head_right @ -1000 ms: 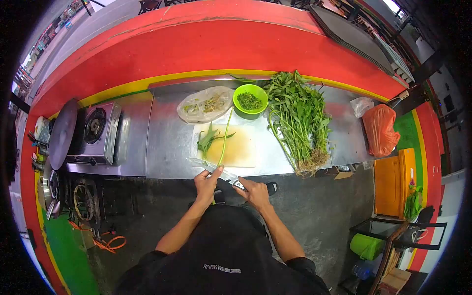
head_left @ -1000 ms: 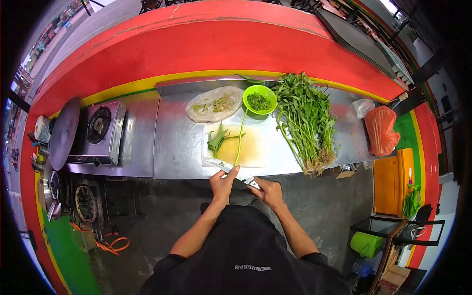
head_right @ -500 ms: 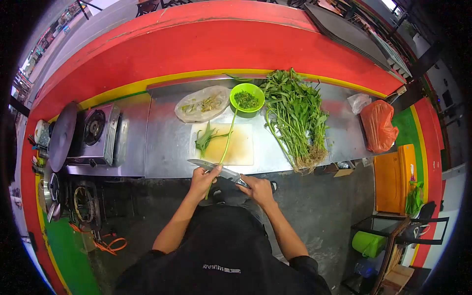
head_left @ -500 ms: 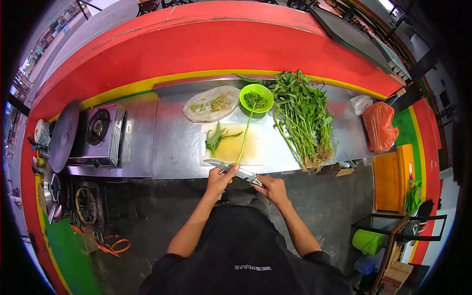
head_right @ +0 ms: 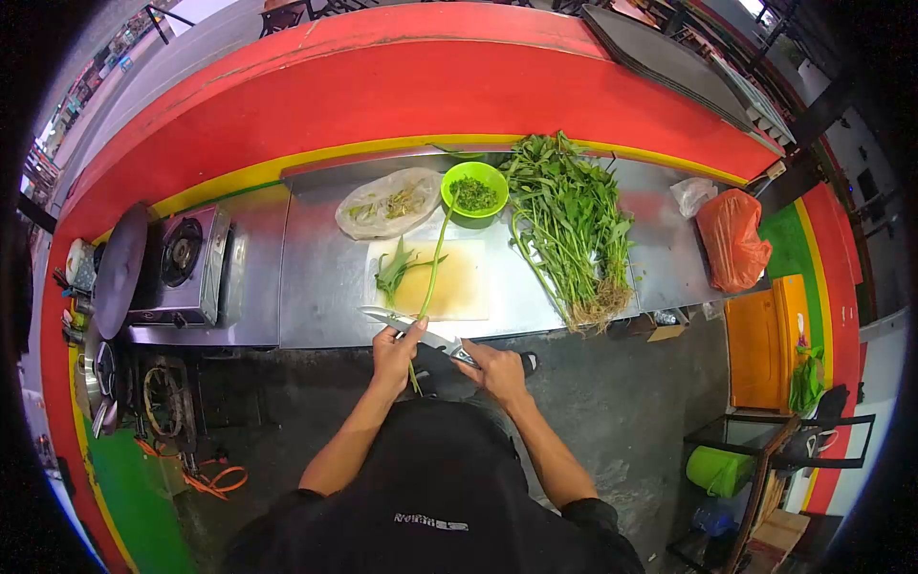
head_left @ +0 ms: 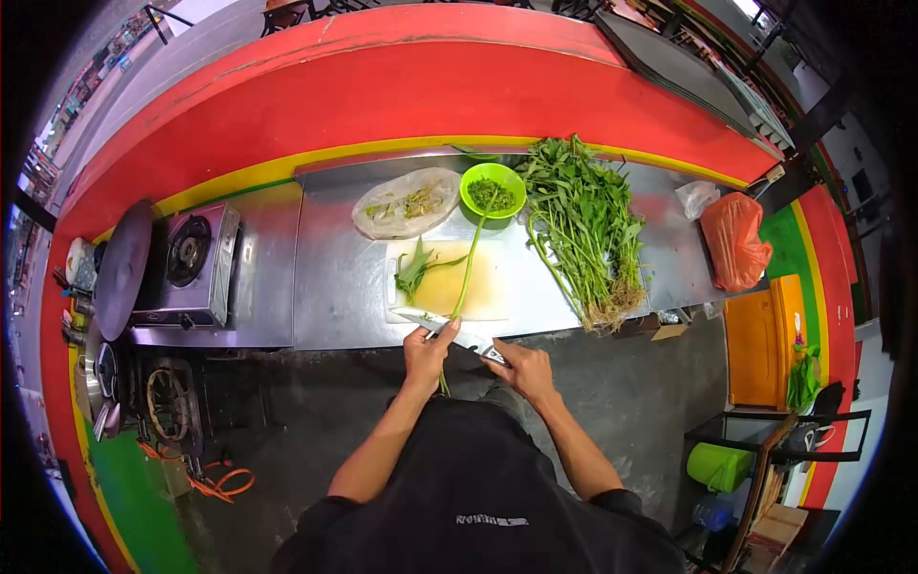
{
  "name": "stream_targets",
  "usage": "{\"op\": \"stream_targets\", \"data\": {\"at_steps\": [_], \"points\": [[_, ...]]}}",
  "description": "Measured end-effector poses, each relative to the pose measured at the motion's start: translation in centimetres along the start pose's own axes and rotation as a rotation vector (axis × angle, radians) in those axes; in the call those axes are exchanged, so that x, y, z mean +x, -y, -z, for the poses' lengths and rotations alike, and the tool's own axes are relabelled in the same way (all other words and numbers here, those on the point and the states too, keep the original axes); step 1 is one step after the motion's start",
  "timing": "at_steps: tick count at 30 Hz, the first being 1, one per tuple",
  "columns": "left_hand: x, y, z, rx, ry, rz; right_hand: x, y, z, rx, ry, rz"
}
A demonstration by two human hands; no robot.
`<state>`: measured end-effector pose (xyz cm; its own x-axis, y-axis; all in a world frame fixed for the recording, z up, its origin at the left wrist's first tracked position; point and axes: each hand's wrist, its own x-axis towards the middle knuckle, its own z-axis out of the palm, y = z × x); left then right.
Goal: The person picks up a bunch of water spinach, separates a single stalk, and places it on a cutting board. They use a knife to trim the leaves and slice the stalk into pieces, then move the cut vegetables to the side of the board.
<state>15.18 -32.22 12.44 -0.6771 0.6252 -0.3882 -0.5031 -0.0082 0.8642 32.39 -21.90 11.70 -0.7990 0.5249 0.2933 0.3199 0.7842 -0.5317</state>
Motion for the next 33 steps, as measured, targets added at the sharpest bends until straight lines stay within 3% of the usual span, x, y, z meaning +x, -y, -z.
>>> {"op": "stream_targets", "data": {"at_steps": [13, 19, 33], "points": [[-0.5, 0.6, 0.7, -0.023, 0.013, 0.016, -0.9, -0.4, -0.1, -0.02, -0.002, 0.033], [-0.1, 0.5, 1.4, -0.034, 0.133, 0.083, -0.9, -0.3, -0.5, -0.005, -0.023, 0.02], [0.6, -0.1, 1.6, -0.017, 0.074, 0.072, 0.3, 0.6, -0.9, 0.042, 0.016, -0.036]]}}
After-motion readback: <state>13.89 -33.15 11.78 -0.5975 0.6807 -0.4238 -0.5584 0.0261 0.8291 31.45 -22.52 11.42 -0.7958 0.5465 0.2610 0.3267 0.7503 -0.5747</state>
